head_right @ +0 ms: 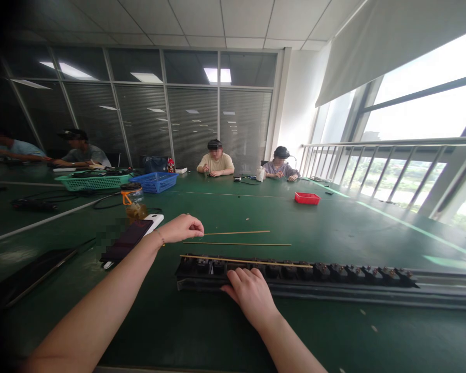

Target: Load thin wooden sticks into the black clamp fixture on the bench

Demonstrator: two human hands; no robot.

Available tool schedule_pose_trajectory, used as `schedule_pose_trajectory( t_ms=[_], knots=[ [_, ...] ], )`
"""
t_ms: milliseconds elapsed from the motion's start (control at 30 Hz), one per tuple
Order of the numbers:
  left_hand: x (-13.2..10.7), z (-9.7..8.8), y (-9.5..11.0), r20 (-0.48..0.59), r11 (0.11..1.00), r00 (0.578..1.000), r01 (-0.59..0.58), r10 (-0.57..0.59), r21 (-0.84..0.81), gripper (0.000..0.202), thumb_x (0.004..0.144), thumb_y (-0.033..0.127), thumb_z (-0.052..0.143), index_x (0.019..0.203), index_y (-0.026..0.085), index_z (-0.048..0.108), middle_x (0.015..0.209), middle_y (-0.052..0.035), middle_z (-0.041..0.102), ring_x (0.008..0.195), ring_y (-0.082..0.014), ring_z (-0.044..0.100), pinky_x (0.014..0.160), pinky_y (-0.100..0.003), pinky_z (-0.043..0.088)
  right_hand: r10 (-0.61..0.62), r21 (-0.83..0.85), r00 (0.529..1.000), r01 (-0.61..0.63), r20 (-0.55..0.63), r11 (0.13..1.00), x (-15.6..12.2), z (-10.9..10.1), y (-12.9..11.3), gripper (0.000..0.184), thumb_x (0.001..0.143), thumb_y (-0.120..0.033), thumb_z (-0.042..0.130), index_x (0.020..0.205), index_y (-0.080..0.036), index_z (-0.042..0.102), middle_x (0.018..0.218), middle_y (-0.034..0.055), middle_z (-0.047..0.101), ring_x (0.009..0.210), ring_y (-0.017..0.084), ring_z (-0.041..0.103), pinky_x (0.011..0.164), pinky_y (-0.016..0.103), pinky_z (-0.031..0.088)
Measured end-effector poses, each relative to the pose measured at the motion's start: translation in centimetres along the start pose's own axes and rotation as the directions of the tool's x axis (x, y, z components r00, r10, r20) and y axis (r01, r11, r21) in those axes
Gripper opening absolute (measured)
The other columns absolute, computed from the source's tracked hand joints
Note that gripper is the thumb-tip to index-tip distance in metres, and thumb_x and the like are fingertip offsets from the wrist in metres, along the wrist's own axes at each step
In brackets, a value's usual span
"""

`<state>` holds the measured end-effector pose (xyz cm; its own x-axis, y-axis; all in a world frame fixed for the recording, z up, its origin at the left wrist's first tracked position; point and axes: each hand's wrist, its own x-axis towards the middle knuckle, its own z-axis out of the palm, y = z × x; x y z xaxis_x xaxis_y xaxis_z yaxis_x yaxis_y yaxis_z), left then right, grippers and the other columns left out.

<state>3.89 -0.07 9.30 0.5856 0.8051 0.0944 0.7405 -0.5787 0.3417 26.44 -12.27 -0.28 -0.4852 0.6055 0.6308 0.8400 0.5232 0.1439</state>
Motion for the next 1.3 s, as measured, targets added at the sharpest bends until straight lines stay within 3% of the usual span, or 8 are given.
schedule_pose_trajectory(
  t_ms=[167,333,533,633,767,900,1033,1300],
  knots=[
    [1.0,2.5,-3.2,0.075,0.987,0.993,0.083,-0.094,0.141,0.014,0.066,0.029,0.056,0.071,0.022,0.067,0.070,0.0006,0.066,0.067,-0.0129,0.058,0.058,-0.019,0.038,0.016,0.009,1.000,-0.016,0.013,1.000,0.0,0.2,0.0,0.018,0.083,-0.037,0.044,0.084,-0.020,0.051,0.067,-0.0025,0.055,0.062,0.009,0.051,0.059,0.025,0.024],
    [1.4,4.6,-5.2,0.025,0.976,0.990,0.130,-0.137,0.177,0.012,0.067,0.028,0.057,0.072,0.023,0.067,0.071,0.0006,0.066,0.067,-0.0129,0.058,0.058,-0.020,0.039,0.013,0.000,1.000,-0.013,0.005,1.000,-0.1,0.3,0.1,0.020,0.084,-0.038,0.043,0.084,-0.020,0.051,0.066,-0.0023,0.055,0.062,0.009,0.051,0.059,0.025,0.025],
    [1.7,5.8,-5.8,-0.058,0.968,0.983,0.182,-0.175,0.175,0.011,0.070,0.023,0.055,0.071,0.022,0.066,0.077,-0.0004,0.066,0.072,-0.0137,0.059,0.063,-0.021,0.041,0.010,-0.007,1.000,-0.010,0.003,1.000,-0.1,0.2,0.0,0.020,0.084,-0.037,0.043,0.083,-0.019,0.051,0.066,-0.0020,0.054,0.062,0.009,0.051,0.059,0.025,0.025],
    [1.6,4.5,-5.1,-0.122,0.970,0.977,0.193,-0.176,0.147,0.012,0.070,0.026,0.054,0.072,0.021,0.065,0.078,-0.0008,0.066,0.072,-0.0140,0.059,0.063,-0.021,0.041,0.013,0.001,1.000,-0.013,0.007,1.000,0.0,0.2,0.0,0.019,0.084,-0.037,0.044,0.082,-0.020,0.051,0.066,-0.0023,0.054,0.061,0.009,0.050,0.059,0.025,0.025],
    [0.4,0.6,-2.1,-0.167,0.994,0.981,0.105,-0.097,0.040,0.022,0.073,0.035,0.051,0.078,0.019,0.065,0.079,-0.0010,0.066,0.074,-0.0129,0.058,0.065,-0.020,0.041,0.016,0.012,1.000,-0.016,0.018,1.000,-0.1,0.1,0.0,0.019,0.084,-0.037,0.043,0.082,-0.020,0.051,0.067,-0.0024,0.054,0.062,0.009,0.050,0.059,0.025,0.025],
    [-1.8,-2.3,2.1,0.099,0.996,0.993,-0.058,0.064,-0.063,0.024,0.069,0.038,0.056,0.082,0.020,0.065,0.077,0.0009,0.066,0.070,-0.0114,0.059,0.062,-0.017,0.041,0.021,0.016,0.999,-0.022,0.031,1.000,-0.1,0.0,-0.1,0.020,0.084,-0.037,0.042,0.083,-0.020,0.051,0.067,-0.0021,0.055,0.062,0.010,0.051,0.059,0.025,0.025],
    [-3.1,-2.1,4.4,0.294,0.996,0.953,-0.085,0.078,0.014,0.016,0.063,0.030,0.062,0.076,0.021,0.067,0.067,0.0020,0.065,0.062,-0.0107,0.058,0.054,-0.017,0.039,0.029,0.028,0.999,-0.029,0.025,0.999,0.1,-0.1,-0.3,0.021,0.084,-0.038,0.041,0.082,-0.020,0.052,0.066,-0.0020,0.054,0.061,0.010,0.050,0.060,0.025,0.025],
    [-2.3,-0.5,4.2,0.280,0.992,0.958,-0.087,0.059,0.089,0.010,0.063,0.026,0.061,0.071,0.022,0.066,0.064,0.0018,0.065,0.060,-0.0107,0.057,0.052,-0.018,0.036,0.029,0.030,0.999,-0.029,0.027,0.999,0.0,0.1,-0.2,0.019,0.083,-0.037,0.043,0.083,-0.020,0.051,0.066,-0.0029,0.054,0.062,0.010,0.050,0.060,0.026,0.025]
  ],
)
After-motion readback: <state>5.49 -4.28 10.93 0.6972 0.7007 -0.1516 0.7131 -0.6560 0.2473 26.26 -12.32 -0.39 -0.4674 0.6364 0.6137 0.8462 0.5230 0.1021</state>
